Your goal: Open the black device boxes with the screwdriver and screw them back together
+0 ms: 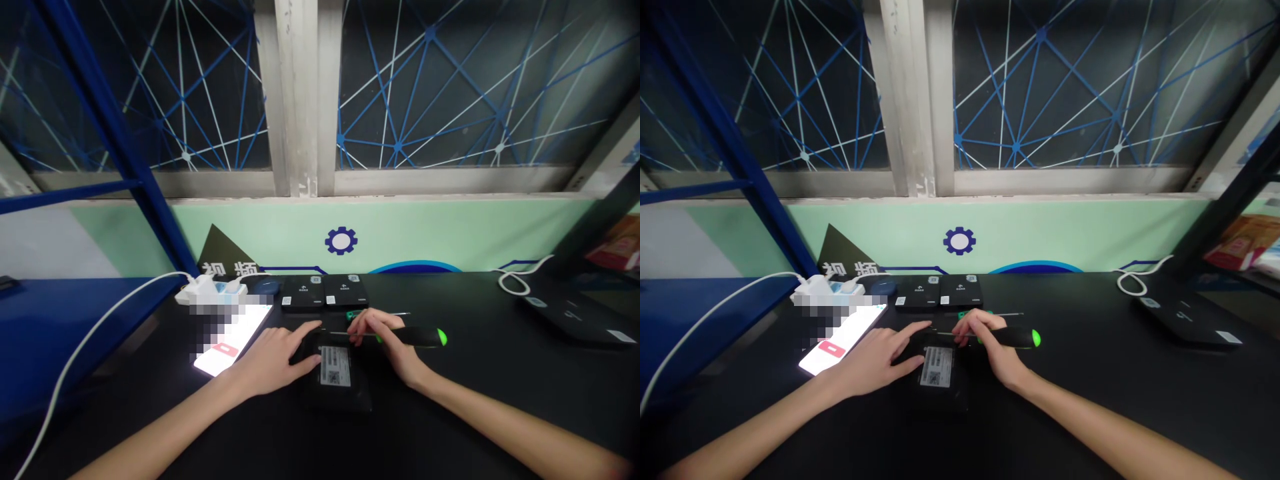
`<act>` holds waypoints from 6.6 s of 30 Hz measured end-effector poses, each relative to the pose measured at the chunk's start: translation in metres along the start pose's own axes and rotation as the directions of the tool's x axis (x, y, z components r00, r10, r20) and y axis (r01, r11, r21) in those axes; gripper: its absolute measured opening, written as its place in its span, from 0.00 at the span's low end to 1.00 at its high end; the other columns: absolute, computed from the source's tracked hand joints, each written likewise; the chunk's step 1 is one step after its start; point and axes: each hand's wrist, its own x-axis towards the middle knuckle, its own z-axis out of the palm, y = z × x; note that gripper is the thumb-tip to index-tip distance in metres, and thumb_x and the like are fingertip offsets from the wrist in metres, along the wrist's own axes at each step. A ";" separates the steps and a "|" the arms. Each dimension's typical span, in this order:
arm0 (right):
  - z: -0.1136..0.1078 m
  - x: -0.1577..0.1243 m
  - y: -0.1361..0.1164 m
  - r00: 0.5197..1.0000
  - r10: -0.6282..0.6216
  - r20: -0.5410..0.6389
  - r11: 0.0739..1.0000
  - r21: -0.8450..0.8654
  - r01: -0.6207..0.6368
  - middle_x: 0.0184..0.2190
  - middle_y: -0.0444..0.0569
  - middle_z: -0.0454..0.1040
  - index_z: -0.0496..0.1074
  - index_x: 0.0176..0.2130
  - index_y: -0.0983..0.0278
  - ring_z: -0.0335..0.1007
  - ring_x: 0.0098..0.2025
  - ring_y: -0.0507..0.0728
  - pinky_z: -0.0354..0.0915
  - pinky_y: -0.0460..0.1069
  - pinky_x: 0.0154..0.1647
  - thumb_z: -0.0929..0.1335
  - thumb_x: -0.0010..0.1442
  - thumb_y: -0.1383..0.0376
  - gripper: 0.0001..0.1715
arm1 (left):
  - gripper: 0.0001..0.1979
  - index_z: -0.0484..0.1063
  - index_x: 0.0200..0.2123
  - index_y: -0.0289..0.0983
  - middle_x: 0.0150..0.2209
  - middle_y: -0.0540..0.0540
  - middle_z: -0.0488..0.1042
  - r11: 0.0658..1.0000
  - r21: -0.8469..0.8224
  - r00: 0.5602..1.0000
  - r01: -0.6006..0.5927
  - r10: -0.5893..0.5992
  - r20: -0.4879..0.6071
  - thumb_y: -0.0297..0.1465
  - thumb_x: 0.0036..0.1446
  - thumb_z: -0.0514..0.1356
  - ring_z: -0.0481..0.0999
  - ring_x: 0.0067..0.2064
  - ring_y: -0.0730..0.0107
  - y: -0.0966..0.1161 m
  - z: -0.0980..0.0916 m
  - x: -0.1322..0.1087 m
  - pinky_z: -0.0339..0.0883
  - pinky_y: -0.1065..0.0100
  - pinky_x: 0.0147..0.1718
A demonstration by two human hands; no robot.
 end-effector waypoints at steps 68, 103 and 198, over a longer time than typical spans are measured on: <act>0.000 0.009 0.007 0.994 0.109 -0.008 0.993 -0.049 -0.109 0.24 0.42 0.71 0.68 0.33 0.63 0.68 0.24 0.50 0.68 0.45 0.23 0.75 0.57 0.54 0.18 | 0.26 0.66 0.55 0.40 0.32 0.45 0.78 0.987 0.138 0.997 0.077 -0.079 0.007 0.52 0.69 0.44 0.80 0.35 0.49 0.003 0.004 0.001 0.65 0.61 0.34; -0.001 -0.004 0.015 0.996 0.079 -0.048 0.996 -0.048 -0.081 0.20 0.42 0.70 0.74 0.35 0.65 0.66 0.20 0.50 0.68 0.45 0.21 0.74 0.59 0.53 0.17 | 0.22 0.66 0.56 0.42 0.28 0.50 0.72 0.994 0.087 0.997 0.065 -0.067 0.023 0.48 0.71 0.45 0.75 0.30 0.59 -0.001 0.000 0.003 0.60 0.66 0.31; -0.034 0.011 -0.019 0.964 0.217 -0.157 0.952 0.253 -0.173 0.09 0.34 0.52 0.68 0.35 0.61 0.39 0.12 0.48 0.44 0.44 0.16 0.58 0.68 0.51 0.20 | 0.17 0.72 0.43 0.42 0.25 0.55 0.66 0.992 -0.124 0.998 0.006 -0.015 -0.067 0.48 0.62 0.58 0.67 0.25 0.71 -0.007 -0.001 0.002 0.54 0.70 0.24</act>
